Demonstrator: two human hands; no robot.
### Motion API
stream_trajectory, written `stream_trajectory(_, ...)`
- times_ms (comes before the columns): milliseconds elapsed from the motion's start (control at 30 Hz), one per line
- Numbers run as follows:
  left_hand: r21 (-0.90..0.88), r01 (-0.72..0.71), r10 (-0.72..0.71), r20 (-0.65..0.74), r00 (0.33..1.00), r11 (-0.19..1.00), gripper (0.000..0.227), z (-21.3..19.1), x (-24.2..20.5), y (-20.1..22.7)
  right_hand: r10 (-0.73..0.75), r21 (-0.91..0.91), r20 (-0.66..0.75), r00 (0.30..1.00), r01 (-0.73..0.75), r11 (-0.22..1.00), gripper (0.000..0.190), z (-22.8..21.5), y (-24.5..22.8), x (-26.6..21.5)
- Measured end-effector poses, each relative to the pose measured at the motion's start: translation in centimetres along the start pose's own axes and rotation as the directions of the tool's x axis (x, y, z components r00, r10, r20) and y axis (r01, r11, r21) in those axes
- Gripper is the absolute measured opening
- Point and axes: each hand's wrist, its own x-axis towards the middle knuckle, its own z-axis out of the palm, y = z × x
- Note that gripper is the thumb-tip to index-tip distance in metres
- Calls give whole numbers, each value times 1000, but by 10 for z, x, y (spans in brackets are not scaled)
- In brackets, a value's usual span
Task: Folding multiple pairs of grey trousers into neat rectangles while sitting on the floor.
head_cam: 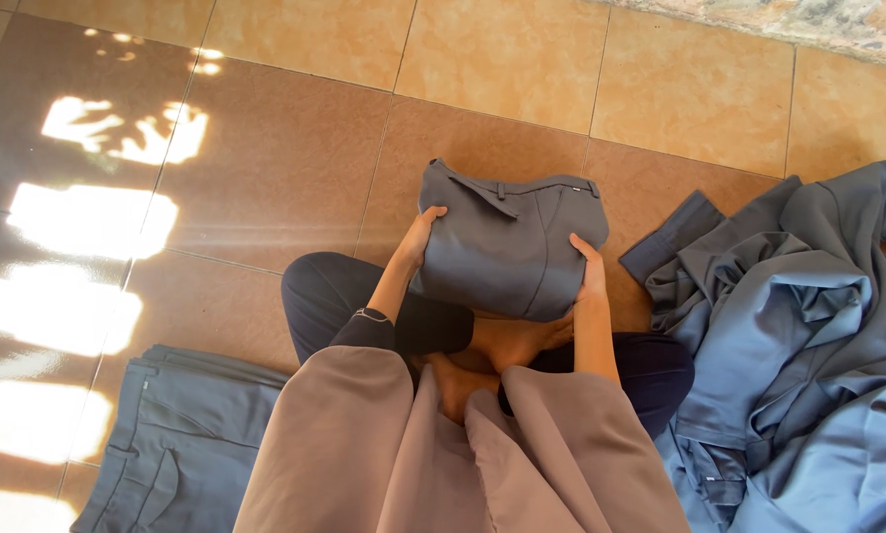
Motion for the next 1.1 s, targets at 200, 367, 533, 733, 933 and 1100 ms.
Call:
stream_trajectory(200, -144, -60, 61, -2, 998, 988, 113, -2, -48, 10, -19, 82, 47, 999, 15, 997, 99, -14, 9, 9)
stream_trajectory(367, -210, -121, 118, -24, 993, 970, 111, -20, -89, 23, -28, 77, 79, 996, 22, 997, 91, 24, 0, -30)
stream_trajectory(533, -284, -222, 205, -89, 975, 933, 109, -67, -107, 18, -43, -9, 146, 988, 45, 999, 85, 71, -2, -48)
stream_trajectory(733, -363, -327, 258, -226, 939, 872, 110, -121, -174, 13, 12, -46, 255, 967, 0, 999, 75, 150, 8, -90)
stream_trajectory(933, -505, -483, 262, -446, 856, 715, 102, -197, -217, -34, 123, -213, 455, 882, -26, 977, 59, 229, 35, -123)
stream_trajectory(1100, -535, -603, 229, -605, 762, 591, 102, -247, -278, -71, 282, -365, 548, 787, -79, 928, 53, 293, 82, -175)
